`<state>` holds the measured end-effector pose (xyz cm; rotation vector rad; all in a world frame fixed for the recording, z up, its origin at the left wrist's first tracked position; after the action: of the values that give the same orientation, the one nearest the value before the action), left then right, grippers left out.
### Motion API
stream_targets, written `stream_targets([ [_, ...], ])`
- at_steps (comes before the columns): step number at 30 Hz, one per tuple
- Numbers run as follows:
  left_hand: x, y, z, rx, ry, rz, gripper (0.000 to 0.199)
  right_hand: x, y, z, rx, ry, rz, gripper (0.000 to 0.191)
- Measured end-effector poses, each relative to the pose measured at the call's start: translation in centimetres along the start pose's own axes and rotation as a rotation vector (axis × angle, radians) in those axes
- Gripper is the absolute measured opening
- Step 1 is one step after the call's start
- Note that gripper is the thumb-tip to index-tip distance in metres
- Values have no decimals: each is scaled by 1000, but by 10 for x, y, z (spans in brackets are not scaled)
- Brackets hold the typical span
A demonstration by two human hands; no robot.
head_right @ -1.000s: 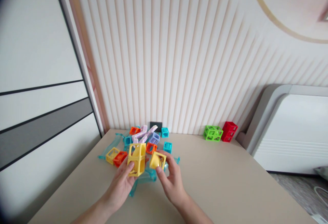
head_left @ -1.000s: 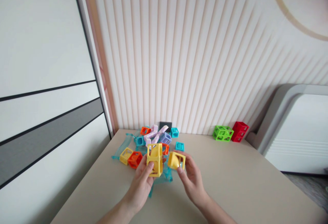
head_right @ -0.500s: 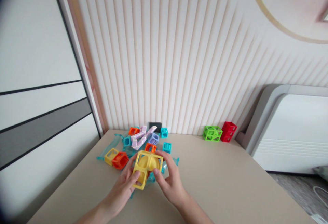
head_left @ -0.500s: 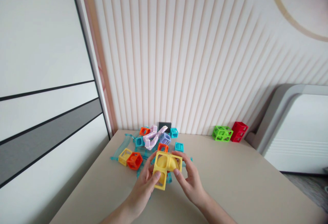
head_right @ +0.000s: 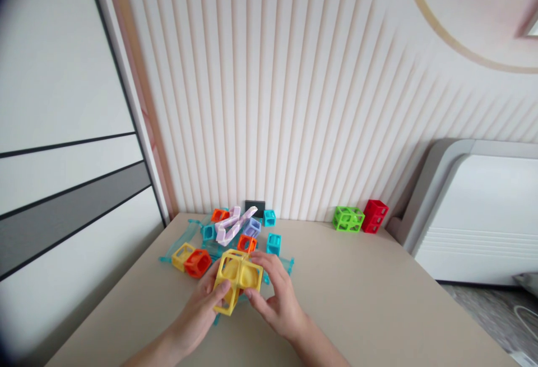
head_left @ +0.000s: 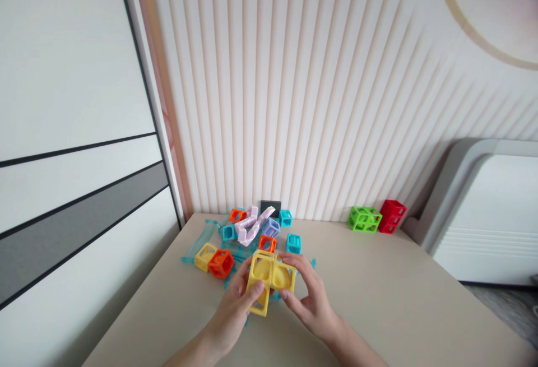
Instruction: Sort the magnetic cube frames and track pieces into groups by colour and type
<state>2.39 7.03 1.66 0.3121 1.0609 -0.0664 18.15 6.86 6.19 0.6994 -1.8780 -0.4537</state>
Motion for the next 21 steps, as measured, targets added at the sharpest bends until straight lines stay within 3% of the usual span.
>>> stream_targets([
  [8, -6, 2, -3, 4, 92, 54, 54, -7, -2, 1, -18, 2, 59, 45],
  [21, -10, -1, -4, 5, 135, 48, 60, -1, -1, 0, -27, -25, 22, 43],
])
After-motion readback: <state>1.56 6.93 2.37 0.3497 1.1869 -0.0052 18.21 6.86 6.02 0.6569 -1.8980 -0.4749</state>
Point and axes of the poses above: each hand's wrist, its own y-axis towards the middle knuckle, its own z-axis out of the palm, x = y × z, the point moved 8 cm from there along y, towards the middle knuckle, and after that the axes turned 7 degrees about z, right-handed, at the moved point
